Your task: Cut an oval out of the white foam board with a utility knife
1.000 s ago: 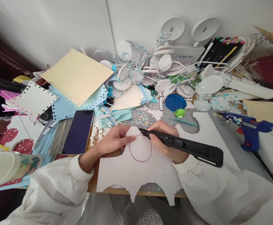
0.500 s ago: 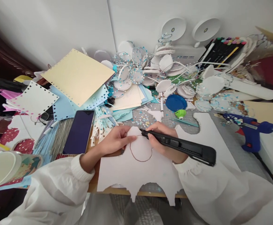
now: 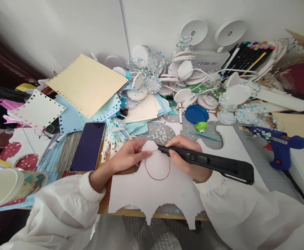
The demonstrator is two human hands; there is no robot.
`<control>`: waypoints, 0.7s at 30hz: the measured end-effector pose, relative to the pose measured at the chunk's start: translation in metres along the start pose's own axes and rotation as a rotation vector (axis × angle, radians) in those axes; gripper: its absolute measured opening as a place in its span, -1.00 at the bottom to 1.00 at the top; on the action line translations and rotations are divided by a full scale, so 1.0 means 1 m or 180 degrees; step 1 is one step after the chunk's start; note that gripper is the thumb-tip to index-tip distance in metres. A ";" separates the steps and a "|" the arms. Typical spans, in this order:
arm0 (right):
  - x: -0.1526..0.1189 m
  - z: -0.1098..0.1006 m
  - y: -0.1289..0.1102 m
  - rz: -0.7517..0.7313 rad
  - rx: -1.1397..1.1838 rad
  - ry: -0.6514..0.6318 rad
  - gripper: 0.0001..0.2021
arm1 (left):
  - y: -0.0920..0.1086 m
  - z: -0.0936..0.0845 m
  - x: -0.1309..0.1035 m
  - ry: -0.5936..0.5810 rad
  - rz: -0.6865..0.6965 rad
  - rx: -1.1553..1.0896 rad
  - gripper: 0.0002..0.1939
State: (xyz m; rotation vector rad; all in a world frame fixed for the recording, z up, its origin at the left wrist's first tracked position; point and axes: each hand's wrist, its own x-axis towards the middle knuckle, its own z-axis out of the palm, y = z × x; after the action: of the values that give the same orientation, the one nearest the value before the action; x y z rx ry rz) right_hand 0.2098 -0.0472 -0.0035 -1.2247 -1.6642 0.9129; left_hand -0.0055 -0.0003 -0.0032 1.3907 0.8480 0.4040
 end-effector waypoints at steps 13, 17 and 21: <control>-0.002 0.003 0.002 -0.0110 -0.0245 -0.0043 -0.91 | -0.002 -0.001 0.000 0.0048 0.0025 0.0072 -0.68; -0.003 -0.001 0.003 -0.0036 -0.0095 0.0050 -0.91 | -0.002 -0.003 0.001 -0.0026 -0.0035 -0.0162 -0.70; 0.000 -0.007 0.005 0.0105 0.0405 0.0451 -0.93 | -0.002 -0.005 0.001 -0.0180 -0.0082 -0.0565 -0.72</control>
State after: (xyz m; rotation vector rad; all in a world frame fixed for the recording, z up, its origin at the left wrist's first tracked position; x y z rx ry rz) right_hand 0.2178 -0.0456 -0.0060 -1.2047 -1.4563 0.9160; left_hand -0.0088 0.0039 -0.0050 1.2204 0.7644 0.4084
